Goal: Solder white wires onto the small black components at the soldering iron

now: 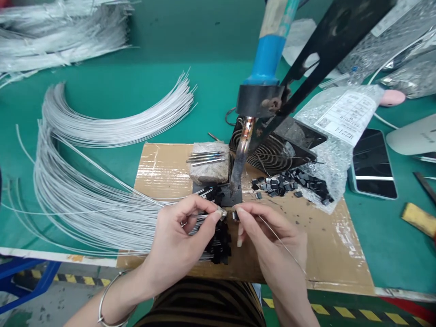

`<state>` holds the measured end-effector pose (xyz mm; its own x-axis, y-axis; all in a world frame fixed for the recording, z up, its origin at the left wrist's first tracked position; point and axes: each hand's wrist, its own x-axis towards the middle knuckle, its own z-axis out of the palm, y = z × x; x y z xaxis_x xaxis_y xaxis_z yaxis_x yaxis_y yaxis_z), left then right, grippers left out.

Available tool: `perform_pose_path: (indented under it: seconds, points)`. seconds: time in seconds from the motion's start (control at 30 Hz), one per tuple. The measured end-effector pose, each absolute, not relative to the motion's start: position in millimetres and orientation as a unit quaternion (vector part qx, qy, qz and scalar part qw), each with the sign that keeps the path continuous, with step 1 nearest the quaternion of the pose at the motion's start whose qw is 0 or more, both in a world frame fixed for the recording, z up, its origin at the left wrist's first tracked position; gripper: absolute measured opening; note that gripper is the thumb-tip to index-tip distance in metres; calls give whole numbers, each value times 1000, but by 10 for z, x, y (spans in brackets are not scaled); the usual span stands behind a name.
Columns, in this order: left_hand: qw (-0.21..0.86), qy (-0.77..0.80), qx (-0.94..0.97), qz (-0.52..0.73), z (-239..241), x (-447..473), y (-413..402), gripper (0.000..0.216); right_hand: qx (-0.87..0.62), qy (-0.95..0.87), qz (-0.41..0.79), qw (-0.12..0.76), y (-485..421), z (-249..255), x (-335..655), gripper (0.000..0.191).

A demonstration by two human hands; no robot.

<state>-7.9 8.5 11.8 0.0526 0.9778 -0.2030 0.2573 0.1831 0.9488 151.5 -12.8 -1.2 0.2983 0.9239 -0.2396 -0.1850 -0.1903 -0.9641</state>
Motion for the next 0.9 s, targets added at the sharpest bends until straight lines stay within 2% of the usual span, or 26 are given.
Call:
perform_pose_path:
  seconds: [0.23,0.67,0.9]
  points:
    - [544,544,515,378,155,-67,102,11,-577,-320,519,543,-164,-44,1441,5]
    - [569,560,480,363,334,-6,177,13,-574,-397,469,542,-190,-54,1439,13]
    - [571,561,467,375,325,-7,180,13,-592,-415,437,535,-236,-74,1434,10]
